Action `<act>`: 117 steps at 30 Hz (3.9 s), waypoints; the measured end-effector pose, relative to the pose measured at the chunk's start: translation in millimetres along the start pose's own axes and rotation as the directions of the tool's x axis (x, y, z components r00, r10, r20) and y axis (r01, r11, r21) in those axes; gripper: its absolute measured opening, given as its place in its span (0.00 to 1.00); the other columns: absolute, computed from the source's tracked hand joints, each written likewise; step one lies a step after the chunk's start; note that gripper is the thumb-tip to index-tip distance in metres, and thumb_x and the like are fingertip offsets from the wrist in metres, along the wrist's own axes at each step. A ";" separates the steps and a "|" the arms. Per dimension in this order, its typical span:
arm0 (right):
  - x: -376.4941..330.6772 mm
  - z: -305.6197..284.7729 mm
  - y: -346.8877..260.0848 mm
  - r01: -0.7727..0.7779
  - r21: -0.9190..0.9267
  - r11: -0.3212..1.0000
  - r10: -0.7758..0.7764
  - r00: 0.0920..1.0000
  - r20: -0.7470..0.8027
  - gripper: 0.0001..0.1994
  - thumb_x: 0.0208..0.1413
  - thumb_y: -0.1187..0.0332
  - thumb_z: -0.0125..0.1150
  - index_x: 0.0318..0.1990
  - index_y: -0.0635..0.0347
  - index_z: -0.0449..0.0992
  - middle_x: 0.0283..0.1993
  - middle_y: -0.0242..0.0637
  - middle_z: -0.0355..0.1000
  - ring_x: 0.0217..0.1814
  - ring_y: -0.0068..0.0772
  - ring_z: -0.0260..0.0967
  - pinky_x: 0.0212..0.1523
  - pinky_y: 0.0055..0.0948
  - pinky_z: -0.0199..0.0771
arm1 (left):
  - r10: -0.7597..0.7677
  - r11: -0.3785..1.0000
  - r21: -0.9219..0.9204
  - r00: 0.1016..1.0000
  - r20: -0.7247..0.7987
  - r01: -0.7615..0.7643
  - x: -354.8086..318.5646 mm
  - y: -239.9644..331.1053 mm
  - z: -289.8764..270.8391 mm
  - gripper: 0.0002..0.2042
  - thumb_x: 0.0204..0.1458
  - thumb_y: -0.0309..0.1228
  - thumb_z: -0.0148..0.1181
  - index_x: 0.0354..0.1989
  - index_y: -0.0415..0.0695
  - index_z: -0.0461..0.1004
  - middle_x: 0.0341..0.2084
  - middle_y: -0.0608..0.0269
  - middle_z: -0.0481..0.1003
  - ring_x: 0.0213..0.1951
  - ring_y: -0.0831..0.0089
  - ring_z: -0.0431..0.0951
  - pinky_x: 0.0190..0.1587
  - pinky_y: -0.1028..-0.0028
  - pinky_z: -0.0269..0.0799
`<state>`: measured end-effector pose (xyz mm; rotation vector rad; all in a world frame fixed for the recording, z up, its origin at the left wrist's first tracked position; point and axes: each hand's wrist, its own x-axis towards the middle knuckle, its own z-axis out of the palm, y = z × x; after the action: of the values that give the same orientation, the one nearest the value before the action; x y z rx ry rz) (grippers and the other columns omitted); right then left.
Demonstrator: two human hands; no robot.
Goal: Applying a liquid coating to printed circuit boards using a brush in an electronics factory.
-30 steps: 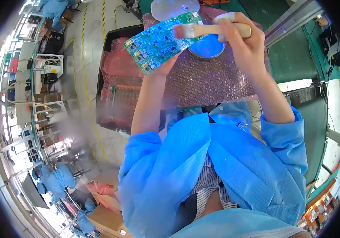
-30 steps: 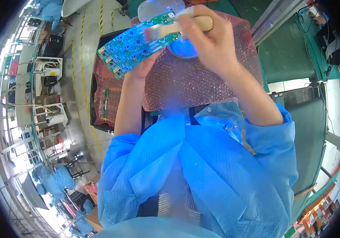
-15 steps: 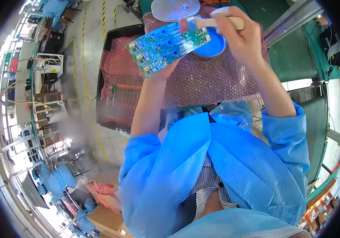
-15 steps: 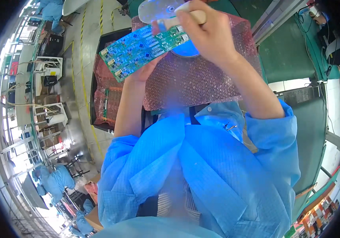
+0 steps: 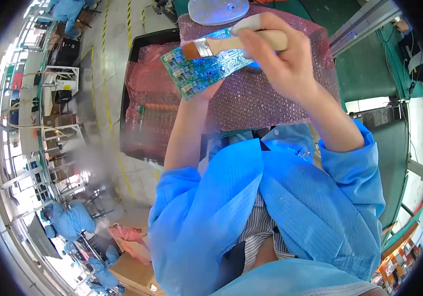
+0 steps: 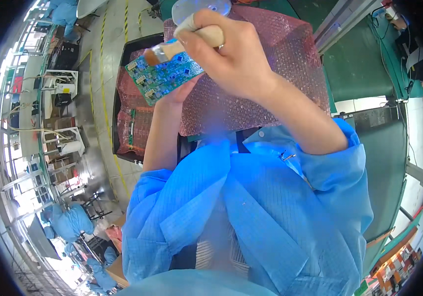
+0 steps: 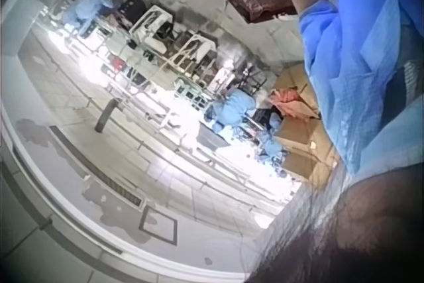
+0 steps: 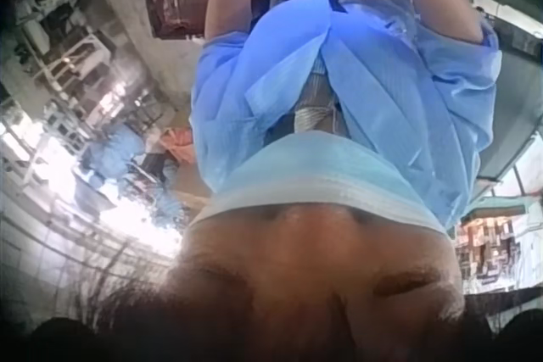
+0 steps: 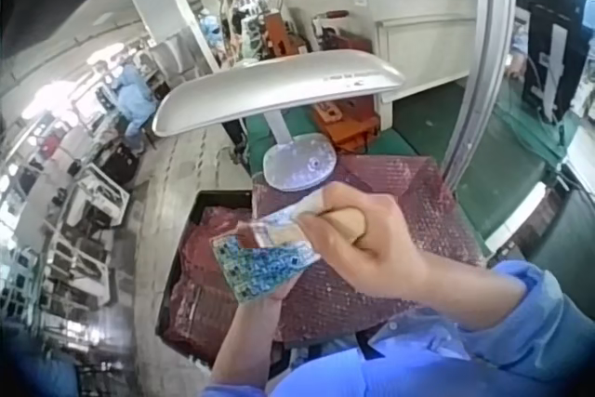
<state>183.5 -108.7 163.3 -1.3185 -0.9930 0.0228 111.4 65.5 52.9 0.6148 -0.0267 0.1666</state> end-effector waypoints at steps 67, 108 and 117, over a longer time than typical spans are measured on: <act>-9.6 1.6 20.8 -0.219 -0.105 0.970 0.205 0.970 -0.132 0.09 0.55 0.67 0.52 0.37 0.64 0.73 0.25 0.27 0.69 0.27 0.12 0.63 0.26 0.13 0.62 | 0.130 0.986 -0.084 0.984 -0.123 -0.141 -32.6 14.2 -31.3 0.25 0.52 0.43 0.48 0.55 0.40 0.59 0.55 0.51 0.60 0.56 0.54 0.61 0.58 0.51 0.55; -17.5 1.1 17.2 -0.234 0.036 0.972 0.236 0.966 -0.108 0.08 0.54 0.68 0.54 0.35 0.64 0.73 0.24 0.28 0.69 0.25 0.13 0.64 0.24 0.15 0.63 | 0.164 0.977 -0.105 0.967 -0.195 -0.187 -47.0 19.4 -26.7 0.24 0.53 0.43 0.47 0.54 0.41 0.61 0.55 0.51 0.61 0.56 0.51 0.60 0.57 0.49 0.55; -18.4 19.8 3.4 -0.117 0.024 0.993 0.117 0.993 0.031 0.06 0.52 0.71 0.53 0.34 0.64 0.73 0.23 0.28 0.68 0.25 0.12 0.61 0.24 0.15 0.61 | 0.129 0.977 -0.159 0.987 -0.094 -0.142 -40.0 4.9 -40.6 0.24 0.52 0.43 0.50 0.55 0.44 0.61 0.55 0.54 0.61 0.57 0.57 0.60 0.58 0.51 0.54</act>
<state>162.0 -101.8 148.1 -1.3546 -0.9367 0.1447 70.1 86.9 19.6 0.4397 -0.0019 0.3190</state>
